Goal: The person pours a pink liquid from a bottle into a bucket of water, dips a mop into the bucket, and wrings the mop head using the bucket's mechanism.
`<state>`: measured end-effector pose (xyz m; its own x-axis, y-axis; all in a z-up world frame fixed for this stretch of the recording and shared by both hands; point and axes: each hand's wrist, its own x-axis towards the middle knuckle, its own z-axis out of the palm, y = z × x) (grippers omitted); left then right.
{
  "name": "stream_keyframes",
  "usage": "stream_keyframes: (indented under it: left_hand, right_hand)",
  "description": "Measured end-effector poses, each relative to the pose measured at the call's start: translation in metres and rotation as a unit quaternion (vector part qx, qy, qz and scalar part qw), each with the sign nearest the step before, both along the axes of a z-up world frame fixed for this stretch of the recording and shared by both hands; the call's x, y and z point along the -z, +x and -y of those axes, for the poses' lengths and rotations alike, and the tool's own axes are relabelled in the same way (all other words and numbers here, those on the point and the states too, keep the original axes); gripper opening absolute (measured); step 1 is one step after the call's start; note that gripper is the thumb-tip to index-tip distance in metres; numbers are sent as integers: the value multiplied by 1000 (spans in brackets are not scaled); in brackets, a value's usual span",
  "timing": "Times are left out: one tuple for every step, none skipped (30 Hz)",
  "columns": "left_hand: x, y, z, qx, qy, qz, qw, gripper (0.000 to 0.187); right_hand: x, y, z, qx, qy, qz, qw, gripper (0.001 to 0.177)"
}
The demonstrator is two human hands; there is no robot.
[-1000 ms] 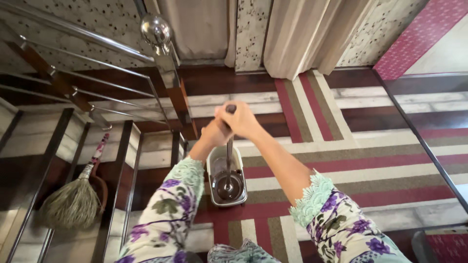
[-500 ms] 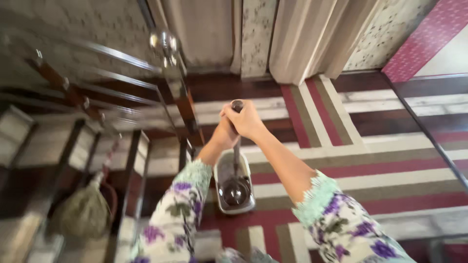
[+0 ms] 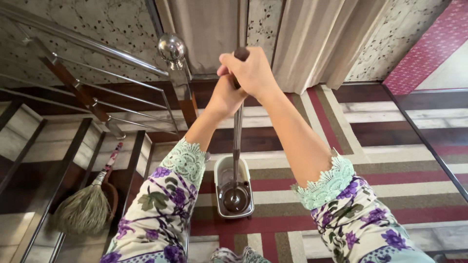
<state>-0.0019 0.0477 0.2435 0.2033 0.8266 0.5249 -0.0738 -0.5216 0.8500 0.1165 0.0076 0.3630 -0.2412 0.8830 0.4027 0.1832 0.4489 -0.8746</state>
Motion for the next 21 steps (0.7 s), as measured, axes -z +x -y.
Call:
stream_keyframes:
  left_hand:
    - [1, 1, -1, -46, -37, -46, 997, 30]
    - [11, 2, -6, -91, -75, -94, 989, 19]
    - [39, 8, -4, -25, -133, 67, 989, 28]
    - [76, 14, 2, 40, -188, 224, 956, 40]
    - [111, 12, 2, 82, -137, 194, 968, 28]
    - [150, 26, 4, 72, -265, 468, 840, 40]
    - [187, 20, 12, 126, -261, 434, 853, 35]
    - [220, 14, 22, 181, -255, 399, 862, 30]
    - [243, 14, 29, 180, -251, 400, 863, 30]
    - [264, 16, 40, 163, -249, 377, 877, 34]
    - [274, 14, 50, 144, -249, 352, 891, 38]
    - [269, 3, 41, 141, -247, 350, 893, 38]
    - [255, -7, 29, 89, -130, 137, 978, 40]
    - [238, -11, 22, 30, -5, -86, 996, 43]
    - [211, -7, 15, 157, -128, 168, 965, 39]
    - [177, 0, 12, 270, -240, 404, 840, 36]
    - [138, 5, 8, 242, -269, 450, 816, 40]
    - [96, 7, 7, 212, -297, 494, 789, 45]
    - [57, 3, 13, 176, -183, 362, 897, 38]
    - [21, -2, 17, 134, -61, 214, 966, 46]
    - [-12, -4, 16, 21, 28, 75, 997, 38]
  right_hand:
    - [0, 0, -3, -8, 8, -27, 1000, 36]
    - [6, 0, -10, -16, 16, -55, 998, 35]
    - [31, -3, -7, -8, 19, 17, 1000, 41]
    - [64, -7, 1, -1, 22, 89, 996, 48]
    - [94, -13, 2, -42, -25, -54, 997, 38]
    - [127, -10, 12, 9, 11, -6, 1000, 26]
    - [157, -7, 16, 9, -52, 8, 999, 24]
    - [183, -4, 22, 10, -114, 22, 993, 23]
    - [204, -3, 26, 7, -111, 23, 994, 23]
    - [222, -2, 37, 29, -97, 56, 993, 25]
    - [232, -1, 45, 51, -84, 85, 992, 28]
    - [229, -1, 39, 47, -82, 83, 992, 28]
    - [218, 3, 28, 15, -84, 123, 989, 32]
    - [203, 6, 22, -17, -85, 163, 983, 36]
    - [181, 4, 18, -6, -28, 132, 991, 33]
    - [156, 3, 16, 5, 29, 101, 994, 31]
    - [126, 3, 12, -10, 40, 98, 994, 31]
    - [92, 4, 8, -26, 51, 94, 994, 32]
    - [60, 4, 6, -10, 81, 97, 992, 32]
    - [30, 5, 7, 7, 111, 100, 989, 32]
    - [3, 5, 7, 15, 91, 73, 993, 32]
